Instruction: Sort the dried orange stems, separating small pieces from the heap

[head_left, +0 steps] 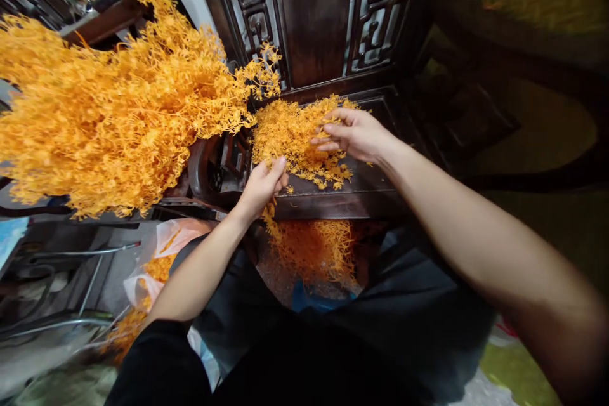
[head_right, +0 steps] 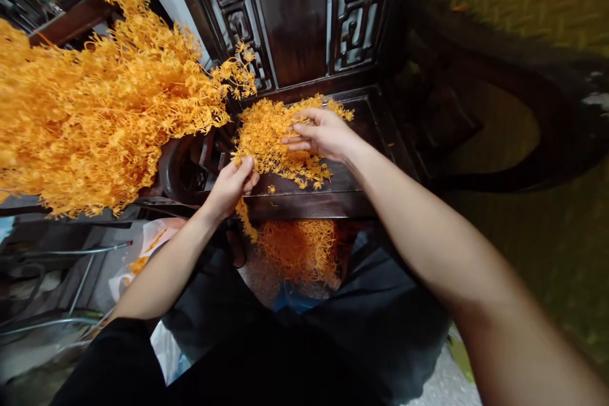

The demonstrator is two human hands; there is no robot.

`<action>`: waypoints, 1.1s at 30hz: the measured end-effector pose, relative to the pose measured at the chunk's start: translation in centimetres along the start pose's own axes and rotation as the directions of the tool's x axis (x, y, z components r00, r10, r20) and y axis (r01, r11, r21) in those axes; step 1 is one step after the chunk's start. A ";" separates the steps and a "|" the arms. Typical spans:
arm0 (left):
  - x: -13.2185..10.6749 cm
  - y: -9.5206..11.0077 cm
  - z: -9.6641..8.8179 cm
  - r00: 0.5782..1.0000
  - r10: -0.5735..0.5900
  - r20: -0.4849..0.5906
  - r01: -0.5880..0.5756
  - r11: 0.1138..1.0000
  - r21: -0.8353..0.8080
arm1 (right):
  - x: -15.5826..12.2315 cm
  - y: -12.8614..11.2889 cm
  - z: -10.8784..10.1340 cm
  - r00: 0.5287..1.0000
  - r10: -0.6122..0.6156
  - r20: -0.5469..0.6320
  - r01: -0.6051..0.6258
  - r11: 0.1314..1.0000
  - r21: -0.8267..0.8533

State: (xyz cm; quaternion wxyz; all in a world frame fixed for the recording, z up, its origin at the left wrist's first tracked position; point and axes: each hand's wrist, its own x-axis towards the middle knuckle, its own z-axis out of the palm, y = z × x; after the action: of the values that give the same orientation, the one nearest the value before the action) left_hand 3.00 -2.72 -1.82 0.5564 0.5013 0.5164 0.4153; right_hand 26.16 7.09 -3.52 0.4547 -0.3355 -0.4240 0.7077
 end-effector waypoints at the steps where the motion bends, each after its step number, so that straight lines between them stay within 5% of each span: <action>1: 0.3 0.0 0.3 0.999 0.035 -0.031 -0.036 0.999 -0.003 | -0.4 0.3 0.9 0.999 0.002 0.036 -0.002 1.000 -0.010; 6: 1.6 -0.1 1.4 0.992 0.084 -0.096 -0.088 0.995 -0.039 | -2.1 1.6 4.1 0.993 -0.018 0.119 0.034 0.991 -0.131; 10: 1.8 0.0 2.0 0.993 0.088 -0.074 -0.088 0.996 -0.004 | -2.7 1.5 4.6 0.996 -0.054 0.065 0.069 0.963 -0.260; 15: 2.1 0.2 2.5 0.988 0.154 0.001 -0.154 0.987 0.040 | -3.6 1.5 4.9 0.999 -0.045 0.013 0.047 0.973 -0.228; 20: 1.6 0.4 3.3 0.967 0.243 -0.074 -0.230 0.961 0.152 | -2.1 1.8 4.5 0.960 -0.029 -0.277 0.023 0.999 -0.027; 25: 0.7 0.6 2.7 0.942 0.312 -0.123 -0.279 0.932 0.230 | 1.1 -0.6 -0.9 0.788 -0.001 -0.615 0.056 0.996 0.070; 30: 1.2 0.2 1.3 0.975 0.220 -0.033 -0.216 0.971 0.100 | 0.8 -1.7 -3.4 0.924 0.178 -0.337 -0.100 0.966 0.237; 33: 0.8 0.0 1.0 0.983 0.176 0.043 -0.180 0.975 0.129 | 0.4 -1.2 -2.8 0.944 0.177 -0.278 -0.117 0.969 0.218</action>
State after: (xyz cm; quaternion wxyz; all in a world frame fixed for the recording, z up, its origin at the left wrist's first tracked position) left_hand 4.10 -2.04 -2.00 0.4906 0.5878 0.4868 0.4204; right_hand 28.86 8.52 -3.68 0.4900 -0.4212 -0.2522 0.7203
